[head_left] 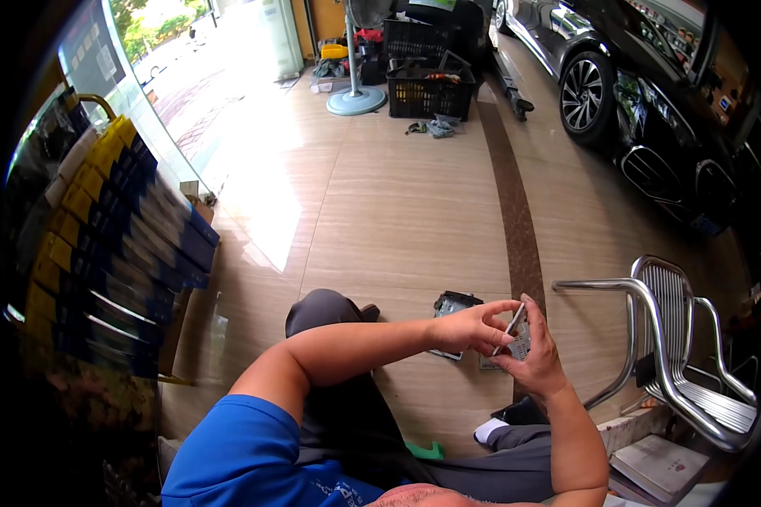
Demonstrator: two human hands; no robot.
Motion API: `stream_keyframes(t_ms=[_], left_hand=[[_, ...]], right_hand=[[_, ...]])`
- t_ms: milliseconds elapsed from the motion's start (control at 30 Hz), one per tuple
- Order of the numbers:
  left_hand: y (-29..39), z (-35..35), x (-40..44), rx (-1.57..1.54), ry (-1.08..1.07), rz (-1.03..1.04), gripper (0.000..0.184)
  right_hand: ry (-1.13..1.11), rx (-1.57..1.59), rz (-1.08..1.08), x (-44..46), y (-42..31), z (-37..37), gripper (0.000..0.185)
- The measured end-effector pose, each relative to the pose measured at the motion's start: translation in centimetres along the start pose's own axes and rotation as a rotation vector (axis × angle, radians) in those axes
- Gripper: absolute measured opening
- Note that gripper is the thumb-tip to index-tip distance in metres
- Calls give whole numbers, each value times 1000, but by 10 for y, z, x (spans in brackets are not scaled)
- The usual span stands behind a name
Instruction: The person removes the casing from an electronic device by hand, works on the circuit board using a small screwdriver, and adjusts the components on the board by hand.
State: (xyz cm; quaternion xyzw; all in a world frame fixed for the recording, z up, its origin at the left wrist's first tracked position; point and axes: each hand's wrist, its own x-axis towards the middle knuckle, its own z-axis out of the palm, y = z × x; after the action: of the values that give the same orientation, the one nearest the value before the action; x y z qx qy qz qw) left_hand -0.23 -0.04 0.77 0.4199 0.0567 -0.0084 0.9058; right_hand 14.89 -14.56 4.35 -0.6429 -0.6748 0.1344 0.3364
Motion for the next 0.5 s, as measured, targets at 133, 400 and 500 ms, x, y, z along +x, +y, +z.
stream_keyframes(t_ms=[133, 400, 500], left_hand=[[1, 3, 0, 44, 13, 37, 89], [-3, 0, 4, 160, 97, 106, 94], [-1, -2, 4, 151, 78, 113, 101]], right_hand=[[-5, 5, -9, 0, 2, -2, 105], [10, 10, -16, 0, 4, 0, 99], [-18, 29, 65, -2, 5, 1, 101]])
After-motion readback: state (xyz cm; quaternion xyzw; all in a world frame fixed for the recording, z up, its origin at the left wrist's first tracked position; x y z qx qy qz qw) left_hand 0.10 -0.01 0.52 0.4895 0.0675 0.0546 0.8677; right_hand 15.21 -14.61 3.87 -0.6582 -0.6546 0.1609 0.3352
